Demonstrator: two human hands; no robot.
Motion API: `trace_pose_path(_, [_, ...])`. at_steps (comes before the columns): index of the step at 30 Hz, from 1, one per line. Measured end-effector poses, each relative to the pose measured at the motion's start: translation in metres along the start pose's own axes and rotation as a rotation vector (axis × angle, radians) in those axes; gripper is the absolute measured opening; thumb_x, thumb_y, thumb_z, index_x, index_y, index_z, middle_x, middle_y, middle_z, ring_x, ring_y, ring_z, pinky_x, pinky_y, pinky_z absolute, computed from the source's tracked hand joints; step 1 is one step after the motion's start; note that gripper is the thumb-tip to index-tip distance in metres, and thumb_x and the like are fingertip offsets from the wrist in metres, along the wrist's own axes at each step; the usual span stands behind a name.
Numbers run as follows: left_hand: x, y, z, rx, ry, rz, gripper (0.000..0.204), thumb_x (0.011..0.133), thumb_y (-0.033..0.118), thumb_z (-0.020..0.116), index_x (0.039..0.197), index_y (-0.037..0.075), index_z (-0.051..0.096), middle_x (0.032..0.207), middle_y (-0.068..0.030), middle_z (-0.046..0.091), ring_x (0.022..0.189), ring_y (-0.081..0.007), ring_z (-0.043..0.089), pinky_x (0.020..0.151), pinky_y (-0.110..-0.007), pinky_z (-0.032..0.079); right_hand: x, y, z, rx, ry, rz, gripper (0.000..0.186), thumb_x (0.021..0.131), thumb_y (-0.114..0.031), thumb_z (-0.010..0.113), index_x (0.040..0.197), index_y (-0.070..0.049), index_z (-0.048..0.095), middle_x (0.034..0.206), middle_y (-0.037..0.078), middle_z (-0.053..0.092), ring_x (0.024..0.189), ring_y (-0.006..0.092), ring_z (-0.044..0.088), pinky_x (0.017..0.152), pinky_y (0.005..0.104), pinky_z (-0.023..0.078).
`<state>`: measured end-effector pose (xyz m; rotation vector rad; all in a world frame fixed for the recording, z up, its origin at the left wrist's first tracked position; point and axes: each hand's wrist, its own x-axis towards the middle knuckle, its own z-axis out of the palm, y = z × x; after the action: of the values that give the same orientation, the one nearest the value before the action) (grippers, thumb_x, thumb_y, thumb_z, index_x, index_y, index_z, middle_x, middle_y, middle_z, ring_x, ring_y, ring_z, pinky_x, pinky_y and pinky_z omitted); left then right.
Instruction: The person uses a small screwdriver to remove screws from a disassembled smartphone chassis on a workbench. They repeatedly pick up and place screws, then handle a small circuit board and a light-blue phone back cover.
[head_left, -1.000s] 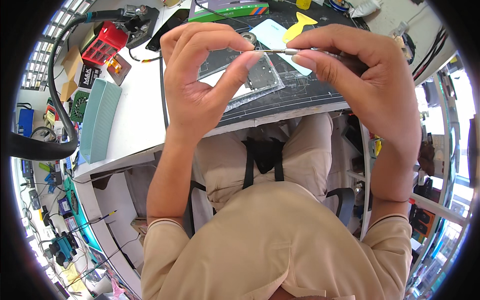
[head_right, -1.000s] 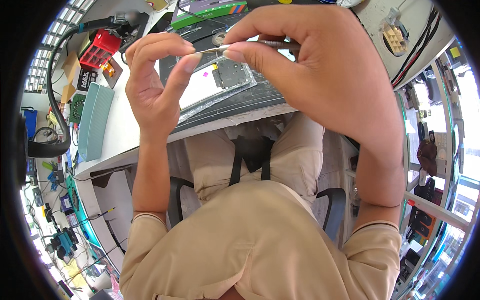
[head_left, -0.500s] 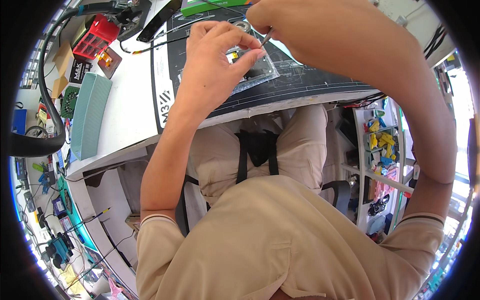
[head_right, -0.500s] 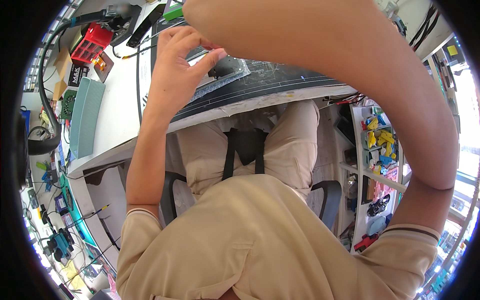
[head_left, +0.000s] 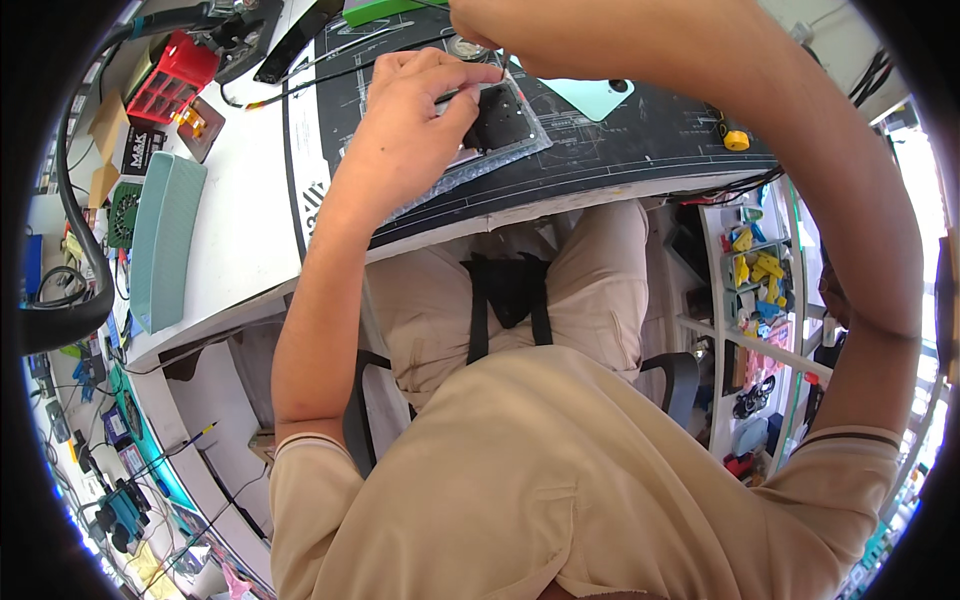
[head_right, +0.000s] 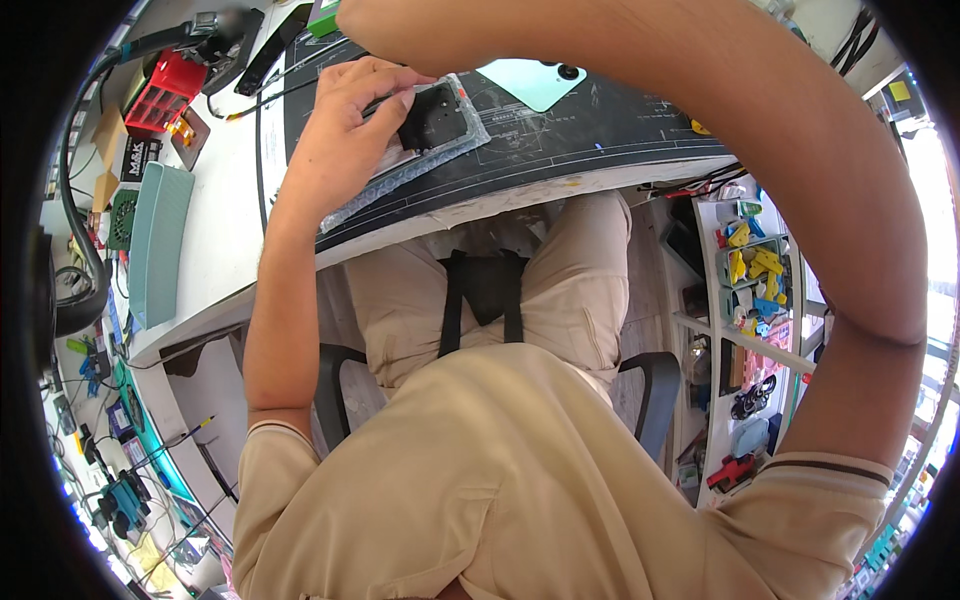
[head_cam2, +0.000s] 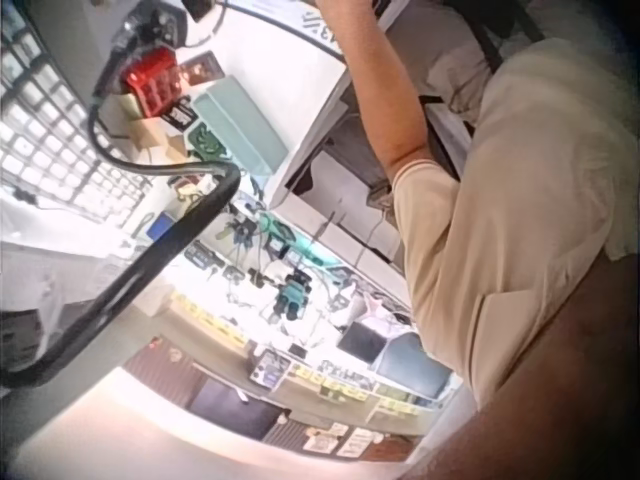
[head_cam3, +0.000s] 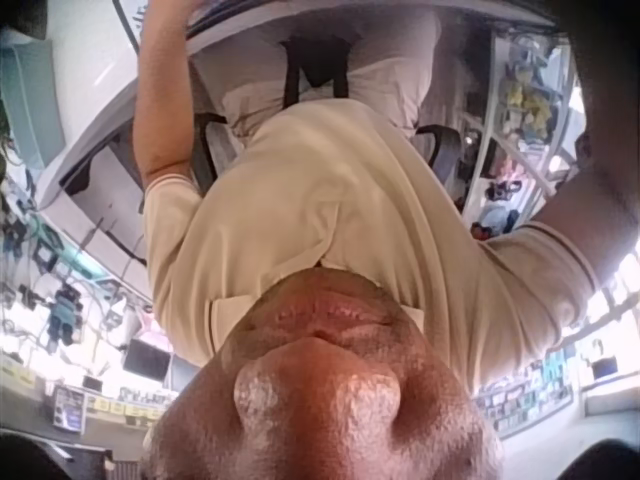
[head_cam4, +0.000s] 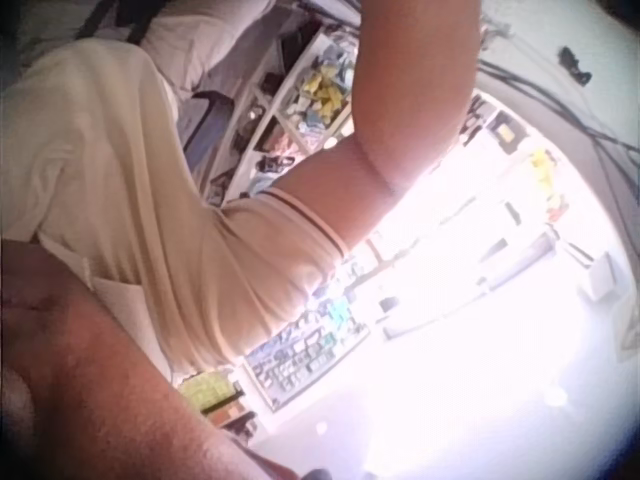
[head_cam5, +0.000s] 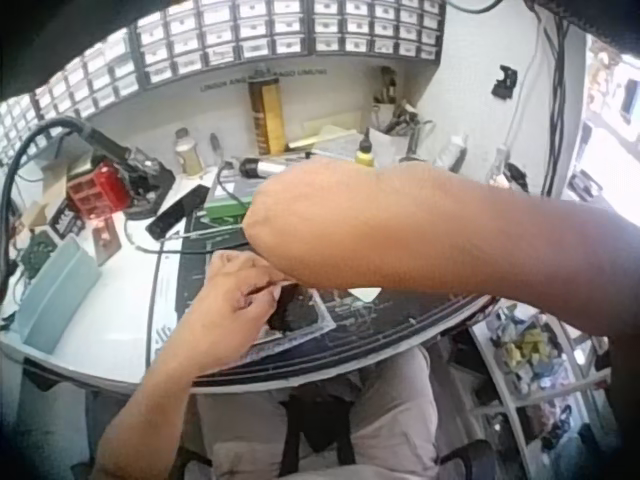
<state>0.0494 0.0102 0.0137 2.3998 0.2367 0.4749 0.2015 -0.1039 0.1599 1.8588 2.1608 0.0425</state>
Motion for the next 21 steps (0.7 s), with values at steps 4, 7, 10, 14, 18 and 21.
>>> trace_pose_path(4, [0.002, -0.003, 0.0, 0.053, -0.017, -0.029, 0.026, 0.108, 0.019, 0.059, 0.124, 0.01, 0.077, 0.123, 0.0013, 0.071, 0.133, -0.0259, 0.045, 0.118, -0.039, 0.036, 0.009, 0.002, 0.006, 0.012, -0.001, 0.008, 0.017, 0.079, -0.01, 0.076, 0.089, 0.003, 0.08, 0.09, 0.022, 0.077, 0.085, 0.0364, 0.076, 0.074, 0.0441, 0.061])
trace_pose_path(7, [0.001, -0.005, 0.0, 0.081, -0.009, -0.029, 0.027, 0.106, 0.018, 0.059, 0.124, 0.01, 0.077, 0.123, -0.0007, 0.071, 0.133, -0.0276, 0.045, 0.117, -0.04, 0.039, 0.014, 0.002, 0.003, 0.014, -0.057, -0.001, 0.018, 0.081, -0.012, 0.076, 0.091, 0.003, 0.081, 0.092, 0.022, 0.078, 0.088, 0.0357, 0.076, 0.076, 0.0439, 0.061])
trace_pose_path(10, [0.001, -0.005, -0.001, 0.098, -0.01, -0.024, 0.031, 0.101, 0.013, 0.058, 0.125, 0.009, 0.078, 0.124, -0.0043, 0.069, 0.132, -0.0309, 0.046, 0.115, -0.042, 0.045, 0.016, 0.0, 0.004, 0.016, -0.077, 0.02, 0.02, 0.082, -0.013, 0.076, 0.093, 0.003, 0.081, 0.094, 0.022, 0.078, 0.09, 0.0353, 0.076, 0.078, 0.0439, 0.061])
trace_pose_path(14, [0.001, -0.002, 0.001, 0.087, -0.003, -0.041, 0.03, 0.101, 0.014, 0.059, 0.123, 0.009, 0.078, 0.125, -0.0046, 0.07, 0.131, -0.031, 0.047, 0.115, -0.043, 0.044, 0.018, 0.003, 0.009, 0.0, -0.051, -0.011, 0.02, 0.083, -0.014, 0.075, 0.093, 0.002, 0.081, 0.094, 0.022, 0.078, 0.09, 0.0355, 0.076, 0.079, 0.044, 0.061])
trace_pose_path(18, [-0.001, -0.005, 0.003, 0.128, 0.038, -0.003, 0.029, 0.101, 0.015, 0.059, 0.121, 0.01, 0.08, 0.124, -0.0046, 0.071, 0.13, -0.0313, 0.048, 0.116, -0.044, 0.041, 0.019, 0.002, 0.011, 0.009, -0.034, -0.017, 0.02, 0.084, -0.014, 0.075, 0.094, 0.002, 0.081, 0.094, 0.022, 0.078, 0.09, 0.0354, 0.076, 0.079, 0.044, 0.061])
trace_pose_path(21, [-0.001, -0.008, 0.005, 0.132, 0.056, 0.022, 0.029, 0.101, 0.017, 0.06, 0.12, 0.01, 0.08, 0.123, -0.0043, 0.072, 0.13, -0.0314, 0.049, 0.117, -0.044, 0.039, 0.019, 0.002, 0.01, 0.008, -0.038, -0.02, 0.02, 0.084, -0.014, 0.075, 0.094, 0.002, 0.081, 0.094, 0.022, 0.078, 0.09, 0.0353, 0.076, 0.079, 0.0439, 0.061])
